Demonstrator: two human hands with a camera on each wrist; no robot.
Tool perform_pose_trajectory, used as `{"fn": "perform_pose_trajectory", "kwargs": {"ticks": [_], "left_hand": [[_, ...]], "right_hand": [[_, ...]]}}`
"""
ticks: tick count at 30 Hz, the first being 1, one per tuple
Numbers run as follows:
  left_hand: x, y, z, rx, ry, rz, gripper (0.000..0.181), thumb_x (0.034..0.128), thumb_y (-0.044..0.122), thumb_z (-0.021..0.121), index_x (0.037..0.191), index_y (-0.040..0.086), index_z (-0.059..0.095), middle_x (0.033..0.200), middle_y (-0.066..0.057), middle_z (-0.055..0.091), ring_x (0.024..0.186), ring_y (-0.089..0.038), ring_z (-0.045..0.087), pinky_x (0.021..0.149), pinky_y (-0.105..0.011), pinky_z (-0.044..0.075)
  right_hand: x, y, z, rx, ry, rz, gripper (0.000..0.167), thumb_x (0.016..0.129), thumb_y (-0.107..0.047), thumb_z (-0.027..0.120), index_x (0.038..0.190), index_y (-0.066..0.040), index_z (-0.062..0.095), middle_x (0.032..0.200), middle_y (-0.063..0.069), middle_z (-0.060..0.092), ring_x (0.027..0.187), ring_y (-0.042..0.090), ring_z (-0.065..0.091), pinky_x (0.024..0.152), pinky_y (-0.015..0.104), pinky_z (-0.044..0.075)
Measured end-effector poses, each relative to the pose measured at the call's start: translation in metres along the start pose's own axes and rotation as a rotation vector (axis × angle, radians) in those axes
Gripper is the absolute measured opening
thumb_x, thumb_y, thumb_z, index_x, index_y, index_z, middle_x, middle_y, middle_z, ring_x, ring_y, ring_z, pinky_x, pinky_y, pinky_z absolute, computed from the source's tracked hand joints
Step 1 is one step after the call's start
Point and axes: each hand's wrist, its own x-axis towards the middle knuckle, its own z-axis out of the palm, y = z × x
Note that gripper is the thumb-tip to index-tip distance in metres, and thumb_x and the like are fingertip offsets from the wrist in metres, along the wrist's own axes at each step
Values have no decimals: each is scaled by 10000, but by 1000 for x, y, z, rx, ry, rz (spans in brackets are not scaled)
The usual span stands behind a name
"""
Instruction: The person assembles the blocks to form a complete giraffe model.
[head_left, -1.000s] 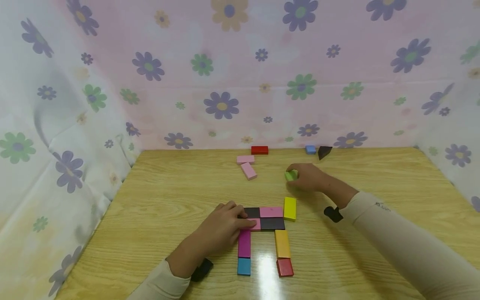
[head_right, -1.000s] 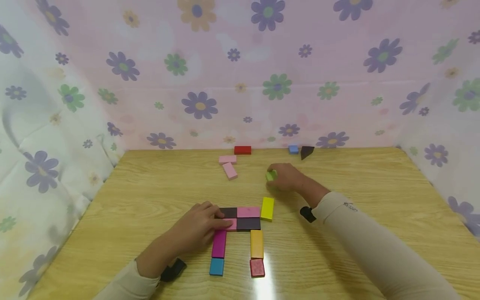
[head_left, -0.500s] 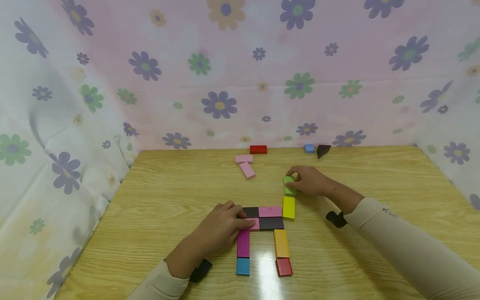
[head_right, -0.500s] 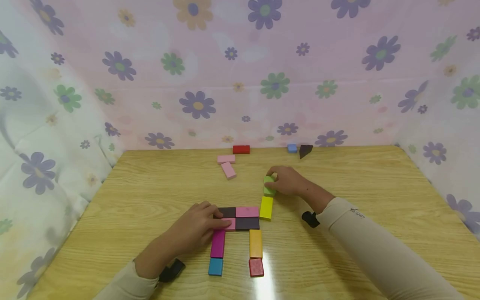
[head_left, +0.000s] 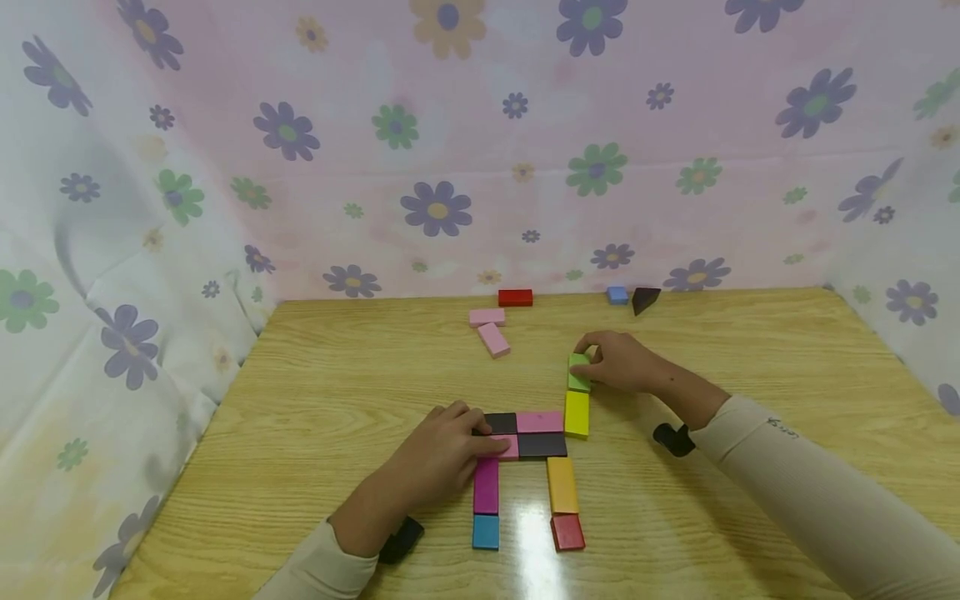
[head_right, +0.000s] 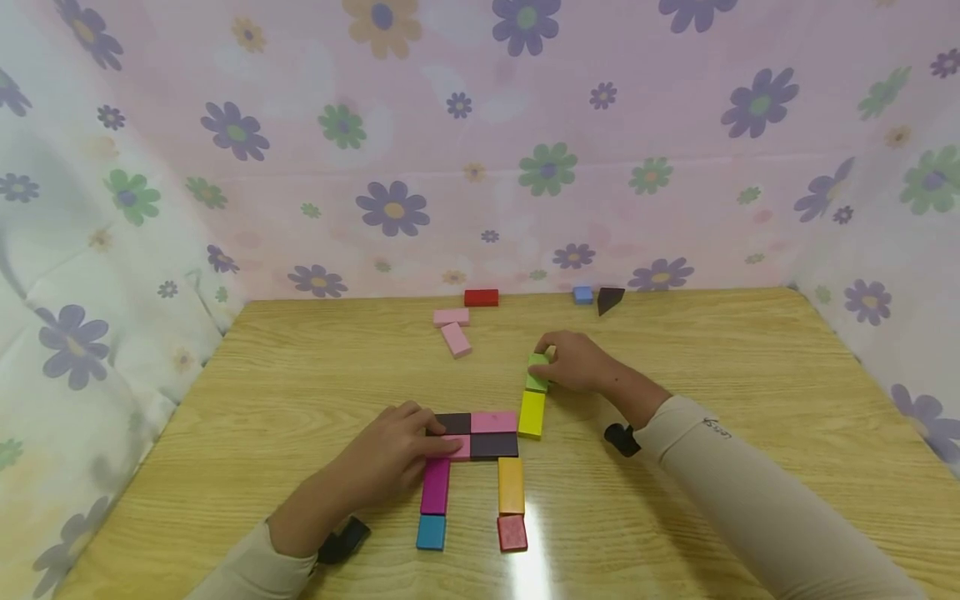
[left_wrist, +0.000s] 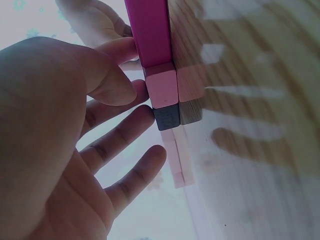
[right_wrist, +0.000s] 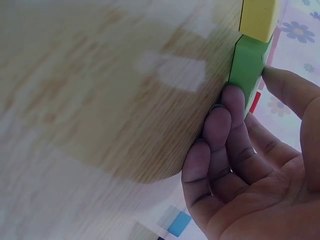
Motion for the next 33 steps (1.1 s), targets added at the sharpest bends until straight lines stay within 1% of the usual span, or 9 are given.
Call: {"fn": "perform_pose_trajectory", "kwargs": {"ticks": [3, 10, 17, 22, 25, 28, 29, 31, 33], "left_hand": [[0, 0, 1, 0, 6, 4, 301, 993, 181, 611, 1206, 351, 738, 1039, 60, 664, 940, -136, 545, 771, -335, 458], [1, 0, 0, -5, -17, -10, 299, 1009, 203, 590, 1222, 363, 725, 1060, 65, 664, 957, -133, 545, 775, -327, 449], [1, 0, -1, 0, 0, -3, 290, 996, 197, 611, 1203, 355, 739, 1049, 57, 663, 972, -142, 558, 775, -338, 455], [1, 0, 0, 9, -8, -5, 301, 992, 191, 615, 1215, 356, 732, 1063, 55, 667, 992, -145, 564, 794, -349, 467], [1, 0, -1, 9, -18, -9, 310, 991, 187, 615, 1226, 357, 725, 1069, 53, 668, 997, -146, 563, 799, -351, 466], [1, 0, -2, 7, -24, -11, 306, 992, 194, 616, 1228, 356, 724, 1068, 52, 667, 996, -147, 561, 797, -349, 465], [1, 0, -2, 8, -24, -10, 305, 991, 196, 617, 1228, 355, 724, 1067, 52, 667, 995, -147, 561, 795, -349, 465], [1, 0, -2, 9, -24, -8, 302, 992, 198, 617, 1225, 357, 726, 1065, 52, 666, 994, -147, 561, 794, -348, 468], [1, 0, -2, 4, -22, -6, 297, 994, 201, 615, 1220, 357, 729, 1062, 52, 665, 990, -146, 560, 790, -348, 467]], "right_hand": [[0, 1, 0, -1, 3, 2, 405, 962, -283, 670, 1248, 0, 631, 919, 89, 706, 767, 159, 605, 686, 300, 483], [0, 1, 0, 16, 5, 9, 413, 954, -295, 680, 1241, -1, 632, 900, 90, 698, 752, 162, 593, 676, 303, 474], [0, 4, 1, 29, -4, 12, 414, 954, -292, 681, 1249, -8, 625, 925, 100, 682, 761, 164, 586, 682, 304, 473], [1, 4, -1, 7, -8, 8, 413, 967, -308, 662, 1257, -16, 618, 910, 97, 676, 750, 166, 581, 677, 307, 469], [3, 2, -4, -38, 25, -2, 399, 984, -313, 636, 1252, -17, 623, 898, 96, 675, 730, 156, 585, 657, 300, 470], [8, -2, -7, -73, 84, -19, 378, 993, -283, 620, 1248, -5, 626, 881, 115, 680, 688, 171, 592, 628, 312, 479], [10, -5, -8, -87, 106, -31, 372, 994, -268, 617, 1249, 2, 627, 891, 123, 683, 698, 179, 601, 633, 322, 489], [16, -10, -9, -105, 143, -53, 364, 990, -247, 621, 1254, 2, 631, 945, 145, 687, 758, 215, 622, 676, 359, 518], [21, -17, -10, -115, 158, -86, 367, 988, -222, 623, 1272, 9, 623, 1043, 183, 678, 875, 278, 638, 762, 422, 538]]}}
